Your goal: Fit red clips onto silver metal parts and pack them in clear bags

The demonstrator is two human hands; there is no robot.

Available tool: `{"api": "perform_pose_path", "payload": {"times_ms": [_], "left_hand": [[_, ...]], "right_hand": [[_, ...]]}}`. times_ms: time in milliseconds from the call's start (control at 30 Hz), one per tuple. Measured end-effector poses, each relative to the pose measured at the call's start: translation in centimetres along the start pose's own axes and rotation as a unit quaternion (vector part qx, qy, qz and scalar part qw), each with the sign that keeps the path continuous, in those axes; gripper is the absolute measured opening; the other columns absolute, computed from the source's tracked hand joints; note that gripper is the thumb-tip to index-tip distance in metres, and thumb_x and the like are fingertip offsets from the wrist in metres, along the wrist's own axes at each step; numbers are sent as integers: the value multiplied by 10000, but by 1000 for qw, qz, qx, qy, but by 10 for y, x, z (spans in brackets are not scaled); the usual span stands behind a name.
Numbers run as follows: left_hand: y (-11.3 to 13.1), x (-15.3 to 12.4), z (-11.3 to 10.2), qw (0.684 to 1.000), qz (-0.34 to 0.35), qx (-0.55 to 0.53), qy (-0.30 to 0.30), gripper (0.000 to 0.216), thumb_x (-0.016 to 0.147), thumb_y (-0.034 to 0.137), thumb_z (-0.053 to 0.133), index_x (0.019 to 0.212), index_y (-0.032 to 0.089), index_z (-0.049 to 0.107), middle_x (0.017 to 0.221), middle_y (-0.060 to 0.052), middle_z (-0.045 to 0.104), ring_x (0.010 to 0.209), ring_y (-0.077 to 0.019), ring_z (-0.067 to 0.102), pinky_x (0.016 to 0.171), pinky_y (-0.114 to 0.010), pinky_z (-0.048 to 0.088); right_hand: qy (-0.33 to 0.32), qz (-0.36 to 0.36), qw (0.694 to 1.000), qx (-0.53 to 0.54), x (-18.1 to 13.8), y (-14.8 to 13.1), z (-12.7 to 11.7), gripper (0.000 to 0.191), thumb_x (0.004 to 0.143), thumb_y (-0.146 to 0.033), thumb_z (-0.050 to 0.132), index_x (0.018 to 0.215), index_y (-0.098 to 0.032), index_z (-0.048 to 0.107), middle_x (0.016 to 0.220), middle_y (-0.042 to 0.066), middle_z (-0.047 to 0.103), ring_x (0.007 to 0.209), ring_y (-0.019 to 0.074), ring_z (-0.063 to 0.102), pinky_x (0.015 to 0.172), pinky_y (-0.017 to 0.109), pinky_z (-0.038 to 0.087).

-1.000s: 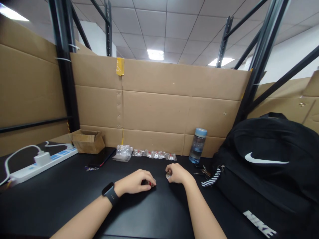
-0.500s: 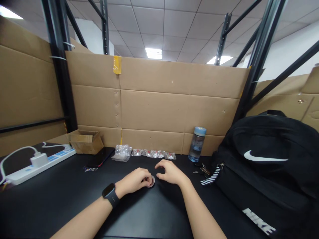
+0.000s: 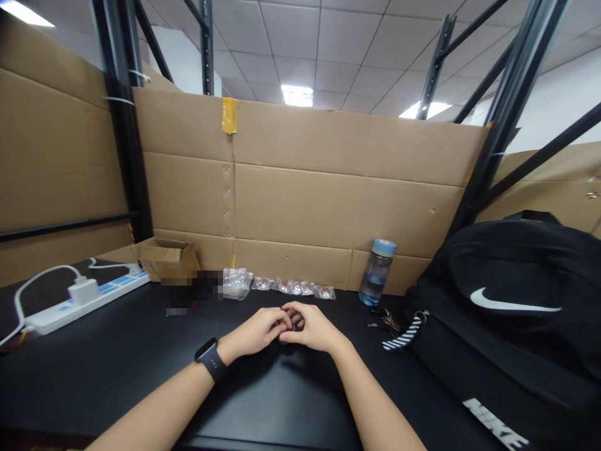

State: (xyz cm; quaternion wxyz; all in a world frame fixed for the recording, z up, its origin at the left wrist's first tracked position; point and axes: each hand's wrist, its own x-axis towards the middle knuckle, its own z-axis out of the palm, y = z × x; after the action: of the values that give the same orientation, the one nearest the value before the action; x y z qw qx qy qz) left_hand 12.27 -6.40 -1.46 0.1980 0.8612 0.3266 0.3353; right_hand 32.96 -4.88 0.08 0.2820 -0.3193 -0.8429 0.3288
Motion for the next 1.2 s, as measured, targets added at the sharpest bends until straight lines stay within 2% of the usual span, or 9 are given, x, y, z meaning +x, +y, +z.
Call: {"api": "perform_pose_path", "payload": {"times_ms": [100,167,300,400,700,833,1000,1100,1200], "left_hand": [[5,2,-2,996,-6,-66,61,208,950,277,529,942,196,721,964,-59,701,914,-180,645,848,-270,466],[8,5,-2,984,-18,-156,86,230,945,347,552,936,180,710,961,-70,697,902,-187,653,844,-286,484],[10,9,-1,920,-57,-376,98,328,895,466,623,938,142,653,861,-74,693,793,-188,669,758,-298,520],[7,10,-1,894,-74,-429,103,380,865,501,660,959,134,645,803,-59,689,731,-164,653,725,-279,511],[-1,12,4,920,-71,-375,89,434,866,557,636,923,127,633,724,-24,660,675,-140,635,680,-250,468],[-4,12,6,922,-95,-366,79,452,844,568,655,910,121,629,732,-45,684,693,-161,668,685,-262,482],[-7,11,5,928,-109,-350,72,425,848,528,652,926,110,642,748,-65,698,696,-177,687,707,-283,513],[-7,6,-4,967,-107,-220,73,318,891,433,585,885,125,662,738,-62,708,679,-171,680,692,-268,503],[-7,-1,-17,994,-99,-7,51,245,886,315,531,825,147,698,707,-50,713,643,-156,658,655,-242,462]], "right_hand": [[13,-1,994,113,2,3,6,517,755,-331,799,1213,-223,586,1117,60,688,933,205,690,823,334,560],[13,4,983,183,3,2,8,535,748,-311,813,1219,-228,574,1159,67,668,966,209,692,847,343,561],[16,10,956,293,1,-5,6,589,732,-267,835,1246,-255,549,1235,80,620,951,224,712,794,357,582],[26,-7,941,336,0,-10,4,540,746,-261,826,1219,-253,566,1249,84,597,894,218,727,755,355,586],[54,1,956,289,3,-5,1,518,710,-294,846,1158,-230,596,1143,48,616,781,132,677,718,278,545],[61,13,972,227,1,-2,-5,550,684,-337,849,1162,-222,604,1128,41,598,759,113,644,708,260,538],[60,18,988,138,0,-1,-10,526,709,-360,803,1169,-207,598,1073,42,607,665,85,584,592,214,485],[74,26,997,-9,-4,3,-21,462,708,-327,779,1122,-198,620,1000,37,642,659,106,582,605,233,475],[83,64,975,-196,-12,12,-39,377,653,-290,790,1000,-188,682,941,42,670,743,156,606,688,266,480]]}}
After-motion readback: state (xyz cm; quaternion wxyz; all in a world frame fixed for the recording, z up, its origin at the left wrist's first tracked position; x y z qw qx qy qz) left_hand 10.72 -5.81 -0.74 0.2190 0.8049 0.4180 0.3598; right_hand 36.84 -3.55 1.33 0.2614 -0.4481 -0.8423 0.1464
